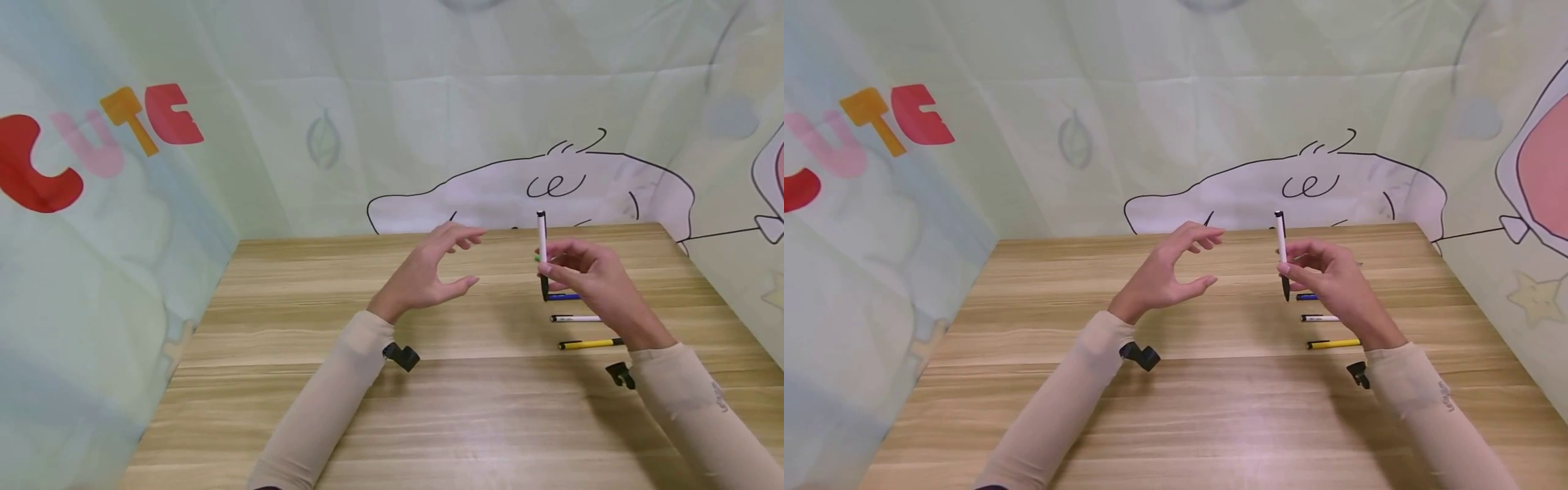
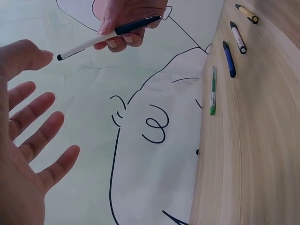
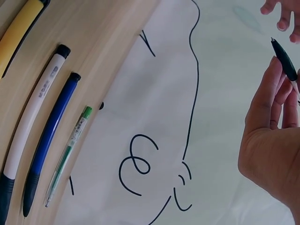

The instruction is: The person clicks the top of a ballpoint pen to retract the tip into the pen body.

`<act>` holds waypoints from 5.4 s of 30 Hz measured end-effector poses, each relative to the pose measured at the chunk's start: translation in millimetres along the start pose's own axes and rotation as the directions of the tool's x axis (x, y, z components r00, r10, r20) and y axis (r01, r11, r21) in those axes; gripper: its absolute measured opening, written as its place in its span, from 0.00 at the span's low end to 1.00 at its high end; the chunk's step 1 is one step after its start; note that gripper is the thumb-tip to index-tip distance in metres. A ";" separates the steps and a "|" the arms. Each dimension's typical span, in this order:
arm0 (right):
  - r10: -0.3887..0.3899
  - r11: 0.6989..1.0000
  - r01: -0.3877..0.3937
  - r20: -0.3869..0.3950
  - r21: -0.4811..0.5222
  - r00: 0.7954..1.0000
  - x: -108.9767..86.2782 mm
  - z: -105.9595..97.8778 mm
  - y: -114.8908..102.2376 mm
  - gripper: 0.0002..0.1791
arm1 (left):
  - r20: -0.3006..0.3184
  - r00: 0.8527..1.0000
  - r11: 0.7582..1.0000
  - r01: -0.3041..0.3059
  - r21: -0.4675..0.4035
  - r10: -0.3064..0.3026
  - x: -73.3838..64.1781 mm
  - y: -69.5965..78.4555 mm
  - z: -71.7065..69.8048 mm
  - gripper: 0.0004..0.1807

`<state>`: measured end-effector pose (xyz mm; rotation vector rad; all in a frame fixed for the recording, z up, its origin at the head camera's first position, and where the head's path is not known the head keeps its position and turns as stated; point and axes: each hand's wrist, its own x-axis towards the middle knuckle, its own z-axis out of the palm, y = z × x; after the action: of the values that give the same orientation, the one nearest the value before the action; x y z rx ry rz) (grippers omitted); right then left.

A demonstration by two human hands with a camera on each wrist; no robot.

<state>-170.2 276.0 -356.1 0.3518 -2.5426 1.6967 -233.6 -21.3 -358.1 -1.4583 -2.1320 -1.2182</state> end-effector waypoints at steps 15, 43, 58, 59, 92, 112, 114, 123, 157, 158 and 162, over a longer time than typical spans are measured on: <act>-0.017 0.999 0.017 -0.001 0.049 1.000 -3.2 8.0 -9.7 0.13 | 0.001 1.000 1.000 -0.014 -0.021 0.014 11.3 4.6 7.4 0.37; -0.065 0.980 0.057 0.034 0.189 0.997 2.8 29.9 -19.4 0.11 | 0.008 0.998 0.996 -0.069 -0.050 0.069 31.3 11.4 21.5 0.49; -0.052 0.964 0.032 0.069 0.264 0.996 8.4 38.6 -24.0 0.12 | 0.019 0.997 0.995 -0.067 -0.069 0.068 36.5 9.6 27.1 0.57; -0.053 0.960 0.031 0.071 0.277 0.996 8.8 39.2 -23.9 0.12 | 0.023 0.998 0.995 -0.064 -0.071 0.066 36.4 9.1 27.4 0.57; 0.012 0.927 -0.031 0.054 0.374 0.998 10.4 50.1 -23.2 0.18 | 0.113 0.991 0.911 0.113 -0.396 -0.074 29.7 -5.7 34.7 0.59; 0.102 0.933 -0.137 0.121 0.334 0.987 13.0 48.1 -23.0 0.11 | 0.079 0.985 0.862 0.172 -0.477 -0.153 25.1 -8.4 27.2 0.54; 0.106 0.933 -0.144 0.131 0.329 0.986 13.3 46.7 -21.5 0.11 | 0.080 0.983 0.857 0.185 -0.481 -0.167 23.7 -8.3 25.0 0.54; 0.136 0.963 -0.170 0.170 0.207 0.976 14.7 35.3 -9.4 0.16 | 0.111 0.954 0.853 0.300 -0.428 -0.279 8.3 -8.4 8.0 0.51; 0.182 0.978 -0.155 0.210 -0.140 0.961 29.9 -57.5 47.0 0.22 | 0.153 0.930 0.891 0.366 -0.268 -0.335 -94.6 -18.4 -75.5 0.31; 0.175 0.976 -0.140 0.220 -0.165 0.960 31.5 -60.7 48.5 0.22 | 0.152 0.929 0.891 0.368 -0.266 -0.338 -96.3 -18.5 -76.8 0.31; 0.137 0.961 -0.060 0.277 -0.270 0.951 37.6 -72.5 54.6 0.22 | 0.154 0.924 0.886 0.380 -0.265 -0.350 -102.6 -18.3 -81.9 0.31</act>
<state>-224.2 356.8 -370.3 0.4969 -2.9998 1.4033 -221.2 -151.0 -382.9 -1.2793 -2.4624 -1.6875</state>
